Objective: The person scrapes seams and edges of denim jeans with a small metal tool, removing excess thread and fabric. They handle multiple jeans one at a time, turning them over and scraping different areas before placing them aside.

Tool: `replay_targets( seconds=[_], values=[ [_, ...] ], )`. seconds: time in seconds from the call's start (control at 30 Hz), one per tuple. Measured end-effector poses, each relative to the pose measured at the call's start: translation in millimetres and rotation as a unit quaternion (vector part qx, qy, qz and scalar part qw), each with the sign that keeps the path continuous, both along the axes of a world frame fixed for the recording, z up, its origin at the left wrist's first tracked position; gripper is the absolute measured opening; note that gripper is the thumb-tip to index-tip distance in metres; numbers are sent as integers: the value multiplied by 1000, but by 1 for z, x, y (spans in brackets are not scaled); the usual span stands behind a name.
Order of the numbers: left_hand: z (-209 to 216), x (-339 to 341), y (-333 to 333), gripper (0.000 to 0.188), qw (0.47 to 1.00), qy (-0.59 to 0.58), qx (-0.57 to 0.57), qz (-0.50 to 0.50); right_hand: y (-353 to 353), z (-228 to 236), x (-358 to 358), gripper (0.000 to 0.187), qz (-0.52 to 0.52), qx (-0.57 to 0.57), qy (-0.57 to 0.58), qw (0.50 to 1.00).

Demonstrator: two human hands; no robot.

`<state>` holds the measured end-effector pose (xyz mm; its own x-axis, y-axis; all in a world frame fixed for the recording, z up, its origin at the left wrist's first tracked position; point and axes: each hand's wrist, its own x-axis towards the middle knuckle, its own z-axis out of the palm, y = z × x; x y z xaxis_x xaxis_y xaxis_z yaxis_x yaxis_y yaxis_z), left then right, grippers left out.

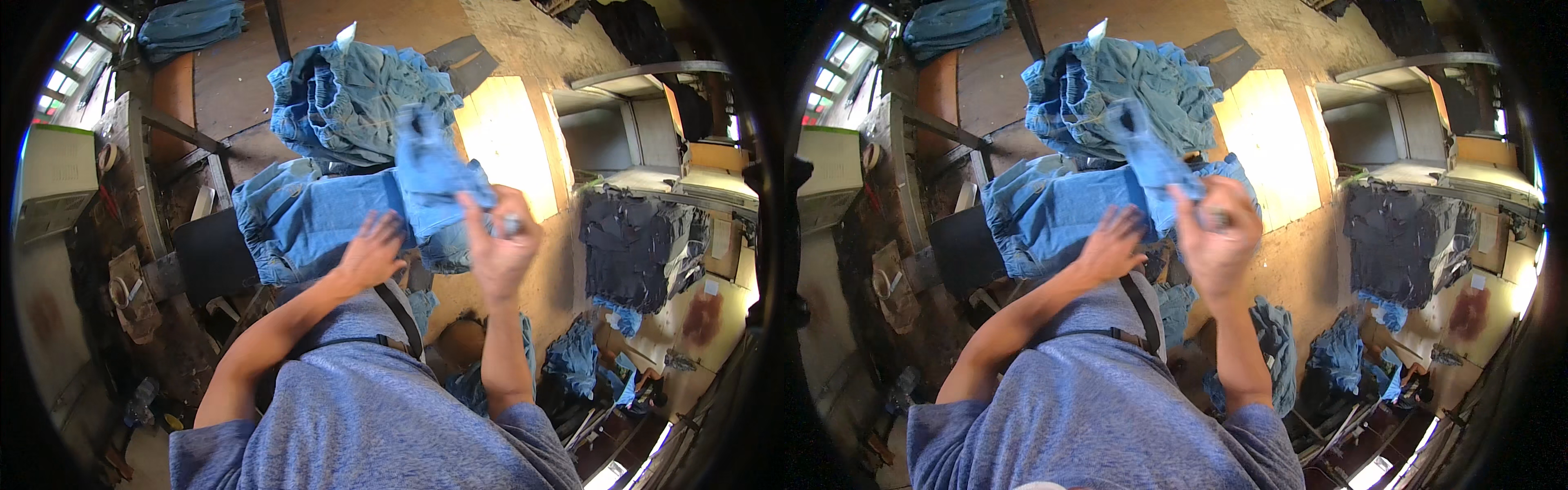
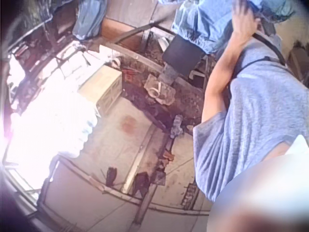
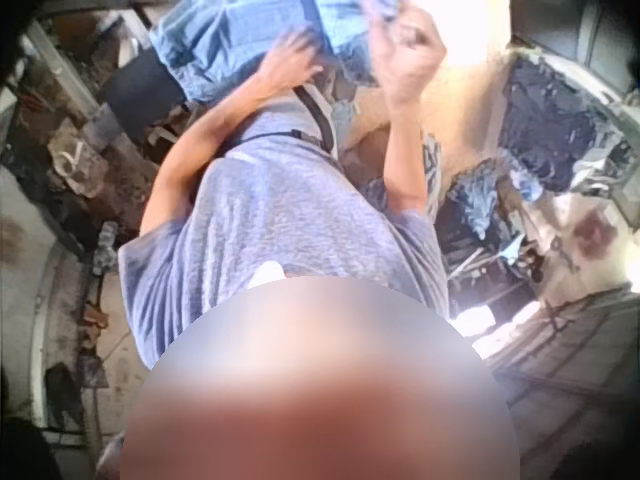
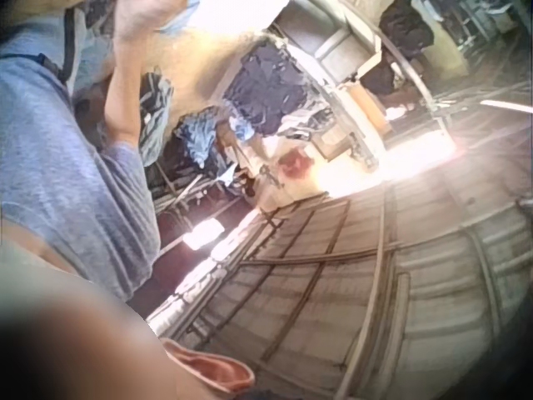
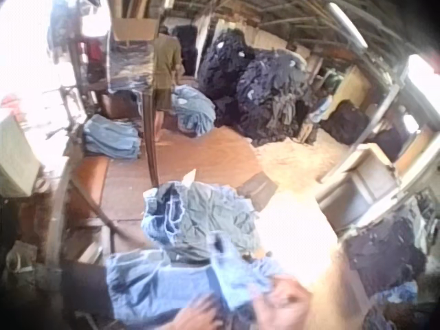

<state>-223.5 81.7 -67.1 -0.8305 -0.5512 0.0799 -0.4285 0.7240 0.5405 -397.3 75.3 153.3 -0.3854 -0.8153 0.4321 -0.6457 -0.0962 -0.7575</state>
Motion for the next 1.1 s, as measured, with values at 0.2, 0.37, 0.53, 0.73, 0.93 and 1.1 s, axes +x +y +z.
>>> replay_targets(
  seconds=[0.2, 0.37, 0.53, 0.73, 0.93, 1.1],
  values=[
    [30, 143, -28, 81, 966, -140, -1, 217, 48, -4, -70, 36, -174, 297, 72, 936],
    [38, 239, -11, 91, 945, -219, -5, 244, 62, -51, -44, 52, -115, 413, 179, 885],
    [59, 254, -36, 90, 944, -177, -39, 277, 62, -77, 25, 25, 21, 415, 28, 909],
    [21, 89, -120, 90, 969, -50, -116, 210, 37, -113, 103, 20, 82, 294, 22, 952],
    [-37, 57, -179, 86, 970, -126, 154, 141, 13, -151, 128, 26, 83, 209, 99, 969],
    [-56, 54, -208, 79, 974, -96, 203, 26, -11, -183, 143, 24, 75, 171, 166, 968]
  ],
)
